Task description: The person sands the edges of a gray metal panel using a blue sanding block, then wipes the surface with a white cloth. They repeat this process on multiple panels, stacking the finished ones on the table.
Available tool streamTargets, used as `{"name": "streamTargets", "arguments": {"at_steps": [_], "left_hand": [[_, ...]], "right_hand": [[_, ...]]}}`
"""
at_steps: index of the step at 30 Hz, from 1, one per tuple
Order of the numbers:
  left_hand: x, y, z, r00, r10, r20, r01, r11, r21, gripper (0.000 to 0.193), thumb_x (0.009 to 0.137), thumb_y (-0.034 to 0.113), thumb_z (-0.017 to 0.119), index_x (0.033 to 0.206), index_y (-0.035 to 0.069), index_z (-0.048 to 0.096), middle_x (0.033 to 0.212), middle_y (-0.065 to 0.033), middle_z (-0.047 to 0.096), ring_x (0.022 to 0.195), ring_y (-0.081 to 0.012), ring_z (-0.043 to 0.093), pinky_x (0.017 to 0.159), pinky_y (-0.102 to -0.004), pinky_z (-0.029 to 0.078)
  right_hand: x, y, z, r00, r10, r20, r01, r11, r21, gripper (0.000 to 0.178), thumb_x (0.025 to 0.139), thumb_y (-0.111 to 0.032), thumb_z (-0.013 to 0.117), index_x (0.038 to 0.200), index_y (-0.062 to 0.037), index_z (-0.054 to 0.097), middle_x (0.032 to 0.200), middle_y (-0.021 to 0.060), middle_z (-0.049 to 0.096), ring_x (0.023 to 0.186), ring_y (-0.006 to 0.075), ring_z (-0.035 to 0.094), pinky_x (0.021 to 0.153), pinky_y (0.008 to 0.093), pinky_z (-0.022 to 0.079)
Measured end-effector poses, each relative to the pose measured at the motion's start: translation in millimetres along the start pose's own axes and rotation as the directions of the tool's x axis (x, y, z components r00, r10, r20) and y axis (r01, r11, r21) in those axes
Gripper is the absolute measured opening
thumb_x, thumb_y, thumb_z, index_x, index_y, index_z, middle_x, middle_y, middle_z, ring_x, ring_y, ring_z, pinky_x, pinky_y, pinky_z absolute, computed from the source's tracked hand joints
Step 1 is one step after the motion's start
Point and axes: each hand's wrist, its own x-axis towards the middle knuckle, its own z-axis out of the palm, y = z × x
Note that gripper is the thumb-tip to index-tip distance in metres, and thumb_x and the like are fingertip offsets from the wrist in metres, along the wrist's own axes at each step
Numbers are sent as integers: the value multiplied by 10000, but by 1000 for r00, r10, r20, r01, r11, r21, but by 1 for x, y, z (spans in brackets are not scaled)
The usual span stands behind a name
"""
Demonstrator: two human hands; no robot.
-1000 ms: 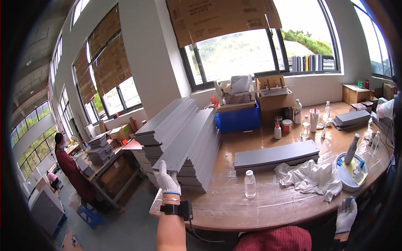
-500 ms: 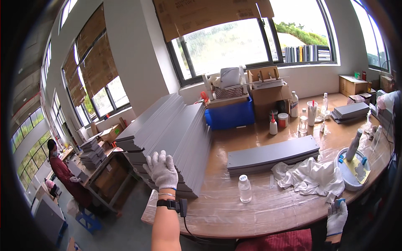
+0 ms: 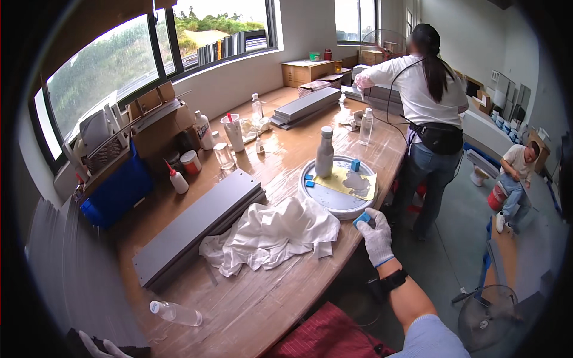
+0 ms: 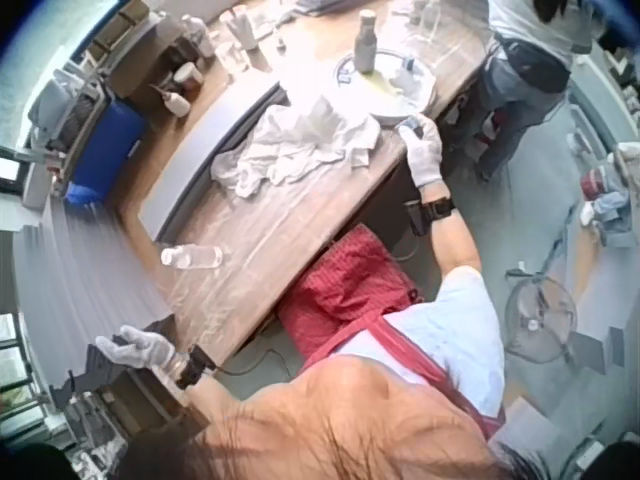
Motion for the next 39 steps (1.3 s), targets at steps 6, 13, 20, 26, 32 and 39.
{"name": "streamTargets", "arguments": {"at_steps": [6,13,20,26,32,39], "left_hand": [[-127,73,53,824,-469,317,559,586,-587,343,995,199,620,1285,18,594,1236,-198,636,1125,-367,625,995,-488,511],[-197,97,83,455,-480,750,890,263,-372,495,939,106,669,1395,20,495,1337,-163,582,1212,-325,579,1053,-453,470],[-201,42,115,374,-565,736,927,199,-319,700,884,12,719,1505,22,396,1438,-128,528,1298,-283,532,1110,-419,428],[-191,-69,133,344,-840,420,937,280,-208,792,755,-103,776,1457,50,444,1298,-69,584,1099,-212,614,956,-342,542],[-161,-15,128,269,-866,421,950,165,-267,809,754,-97,771,1461,55,408,1391,-103,522,1288,-233,513,1115,-377,414],[-149,69,134,555,-626,547,818,530,-223,584,847,-20,712,1371,-1,456,1364,-171,509,1303,-297,508,1140,-399,387]], "right_hand": [[95,11,5,989,-104,-109,2,734,-679,377,785,-226,819,1133,-153,694,1064,146,711,1019,340,679,936,444,528],[135,32,34,989,-133,-71,9,526,-850,326,776,-298,797,1080,-203,727,990,144,699,1003,360,665,911,459,523],[131,37,28,977,-209,-30,74,474,-878,611,773,-278,799,1329,-139,585,1303,136,620,1254,341,546,1048,461,464],[93,8,62,847,-453,279,531,752,-391,631,766,2,761,1355,-51,541,1381,150,560,1281,341,528,1115,430,409],[3,-82,153,593,-591,547,664,743,83,288,771,-23,765,1048,-53,695,954,136,683,930,299,659,828,376,524],[-132,-139,288,266,-228,936,626,780,12,249,861,-353,719,951,-126,764,850,108,720,856,318,706,765,429,555]]}}
